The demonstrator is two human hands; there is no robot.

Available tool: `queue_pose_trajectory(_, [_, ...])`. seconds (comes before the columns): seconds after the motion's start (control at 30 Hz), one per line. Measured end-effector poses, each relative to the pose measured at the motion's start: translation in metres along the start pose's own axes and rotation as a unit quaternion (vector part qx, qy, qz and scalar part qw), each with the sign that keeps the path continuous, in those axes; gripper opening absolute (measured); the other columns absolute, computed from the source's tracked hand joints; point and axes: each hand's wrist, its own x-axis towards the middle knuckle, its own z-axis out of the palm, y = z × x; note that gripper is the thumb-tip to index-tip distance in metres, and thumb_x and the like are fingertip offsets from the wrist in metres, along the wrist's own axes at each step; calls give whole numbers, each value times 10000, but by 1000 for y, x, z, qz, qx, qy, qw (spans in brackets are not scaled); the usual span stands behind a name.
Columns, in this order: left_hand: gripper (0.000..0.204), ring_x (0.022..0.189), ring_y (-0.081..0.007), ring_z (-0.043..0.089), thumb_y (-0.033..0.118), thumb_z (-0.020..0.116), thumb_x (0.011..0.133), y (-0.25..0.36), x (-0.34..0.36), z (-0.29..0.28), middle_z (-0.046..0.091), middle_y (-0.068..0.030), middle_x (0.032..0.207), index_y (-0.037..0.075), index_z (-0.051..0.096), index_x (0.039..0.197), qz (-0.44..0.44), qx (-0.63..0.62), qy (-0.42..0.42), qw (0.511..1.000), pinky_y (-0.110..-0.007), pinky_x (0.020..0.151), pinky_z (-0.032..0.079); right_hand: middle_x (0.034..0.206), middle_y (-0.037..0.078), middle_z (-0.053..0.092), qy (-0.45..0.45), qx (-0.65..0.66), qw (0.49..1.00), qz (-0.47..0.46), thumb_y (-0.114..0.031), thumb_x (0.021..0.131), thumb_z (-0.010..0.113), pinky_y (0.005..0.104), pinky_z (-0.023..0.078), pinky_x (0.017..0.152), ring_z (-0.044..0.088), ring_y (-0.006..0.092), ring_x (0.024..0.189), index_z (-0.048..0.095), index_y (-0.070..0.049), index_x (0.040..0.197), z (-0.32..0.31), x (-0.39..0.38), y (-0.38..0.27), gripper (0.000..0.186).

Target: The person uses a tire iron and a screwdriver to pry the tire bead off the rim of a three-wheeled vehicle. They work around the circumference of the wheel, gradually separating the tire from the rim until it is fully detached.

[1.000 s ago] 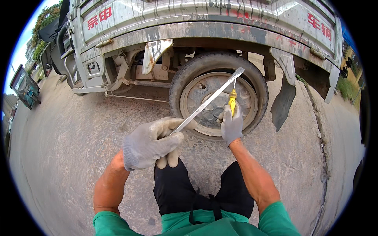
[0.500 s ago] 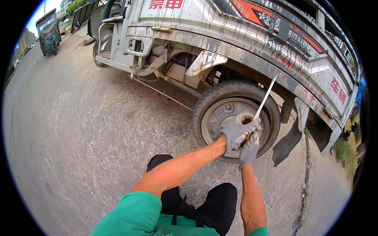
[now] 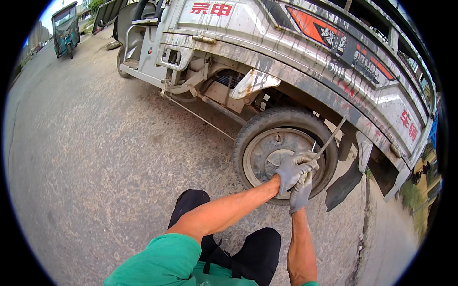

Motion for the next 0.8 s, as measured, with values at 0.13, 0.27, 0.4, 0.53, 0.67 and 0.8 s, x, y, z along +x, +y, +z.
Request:
queue_pose_trajectory(0.13, [330,950,-88,651,91,649,1010,15,-10,4,701,-45,1021,-10,618,1323,-61,-60,-7,996,-228,848,534,1272,111,604,-1,50,998,42,-252,1056,550,305,478,962,580,173,1129,473,43,1411,6,-3,-7,469])
queue_pose_trajectory(0.27, [372,948,-95,657,96,639,1016,15,-10,0,703,-47,1021,-5,584,1369,-34,-15,-10,999,-236,856,544,1272,108,604,30,76,995,52,-192,1028,590,298,479,968,583,169,1134,471,34,1420,14,-9,-1,468])
queue_pose_trajectory(0.4, [321,1094,-108,616,200,623,1046,16,-11,1,683,-39,1208,-8,653,1289,-30,90,-23,995,-265,962,506,1295,96,598,43,107,989,93,-120,990,645,287,478,980,579,160,1159,457,35,1441,14,-9,-1,513])
queue_pose_trajectory(0.53, [311,1091,-84,604,246,604,1064,29,-1,-4,696,-39,1177,-5,682,1229,-55,41,-1,998,-249,961,498,1330,83,585,49,121,980,151,-63,946,692,277,477,986,569,143,1177,426,46,1481,20,-4,-17,607])
queue_pose_trajectory(0.67, [306,923,-96,655,278,612,1063,18,22,-14,702,-72,1085,12,605,1214,-136,56,86,985,-247,825,555,1233,42,614,40,153,975,154,-76,939,715,254,507,899,588,97,1054,445,41,1479,26,-4,-4,615])
queue_pose_trajectory(0.8, [325,897,-113,670,245,637,1048,22,35,2,711,-99,1060,1,568,1252,-125,294,80,944,-259,792,567,1150,29,645,65,154,976,143,-80,910,730,250,516,836,599,86,989,503,20,1422,25,-3,1,569])
